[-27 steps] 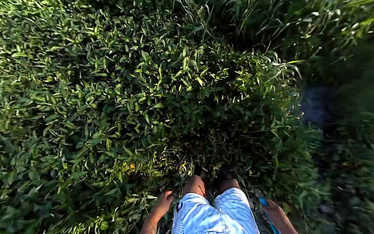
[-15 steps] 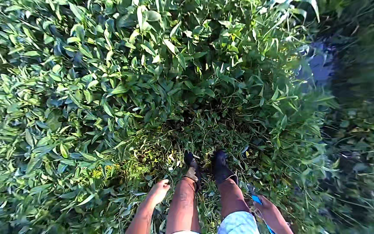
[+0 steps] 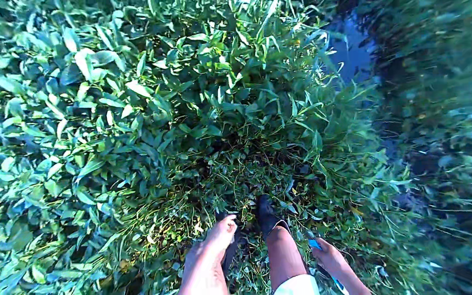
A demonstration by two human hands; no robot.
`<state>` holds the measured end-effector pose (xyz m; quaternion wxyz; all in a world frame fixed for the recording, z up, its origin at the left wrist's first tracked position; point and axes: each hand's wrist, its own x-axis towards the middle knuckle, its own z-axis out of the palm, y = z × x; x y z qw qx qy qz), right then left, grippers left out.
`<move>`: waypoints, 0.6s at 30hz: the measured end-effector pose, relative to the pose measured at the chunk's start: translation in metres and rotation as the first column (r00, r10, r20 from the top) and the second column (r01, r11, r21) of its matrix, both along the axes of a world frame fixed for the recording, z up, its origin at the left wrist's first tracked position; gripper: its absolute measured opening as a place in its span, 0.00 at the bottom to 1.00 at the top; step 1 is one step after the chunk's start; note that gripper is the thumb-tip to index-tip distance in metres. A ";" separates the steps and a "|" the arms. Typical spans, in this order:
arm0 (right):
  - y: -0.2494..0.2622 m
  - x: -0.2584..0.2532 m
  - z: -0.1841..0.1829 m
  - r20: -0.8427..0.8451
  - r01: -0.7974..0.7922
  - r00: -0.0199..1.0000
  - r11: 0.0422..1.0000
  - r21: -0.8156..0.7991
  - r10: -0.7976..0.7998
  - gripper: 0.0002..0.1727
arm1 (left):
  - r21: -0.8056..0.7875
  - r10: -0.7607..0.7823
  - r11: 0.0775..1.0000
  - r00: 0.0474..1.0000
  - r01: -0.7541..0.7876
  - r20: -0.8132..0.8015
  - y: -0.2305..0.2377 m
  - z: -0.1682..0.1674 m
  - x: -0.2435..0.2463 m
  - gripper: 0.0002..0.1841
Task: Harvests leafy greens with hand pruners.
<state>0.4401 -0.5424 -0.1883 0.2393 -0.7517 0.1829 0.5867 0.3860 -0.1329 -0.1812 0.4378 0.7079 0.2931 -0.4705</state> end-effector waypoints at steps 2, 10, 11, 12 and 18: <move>0.001 0.014 -0.035 0.050 0.056 0.997 0.997 0.047 -0.058 0.22 | -0.005 -0.135 0.991 0.988 0.136 0.074 -0.013 -0.049 0.046 0.25; -0.010 -0.001 -0.217 0.182 0.285 0.940 0.957 0.047 -0.288 0.24 | 0.207 -0.684 0.644 0.432 0.737 0.588 -0.129 -0.274 0.237 0.22; -0.010 -0.004 -0.238 0.197 0.281 0.938 0.958 0.058 -0.287 0.24 | 0.305 -0.714 0.582 0.293 0.754 0.636 -0.142 -0.306 0.258 0.22; -0.010 -0.005 -0.256 0.203 0.283 0.935 0.957 0.065 -0.290 0.25 | 0.411 -0.743 0.524 0.164 0.746 0.649 -0.148 -0.335 0.281 0.22; -0.006 0.039 -0.334 0.488 0.099 0.858 0.983 0.152 -0.162 0.21 | 0.805 -0.895 0.439 0.113 0.399 0.432 0.019 -0.399 0.437 0.31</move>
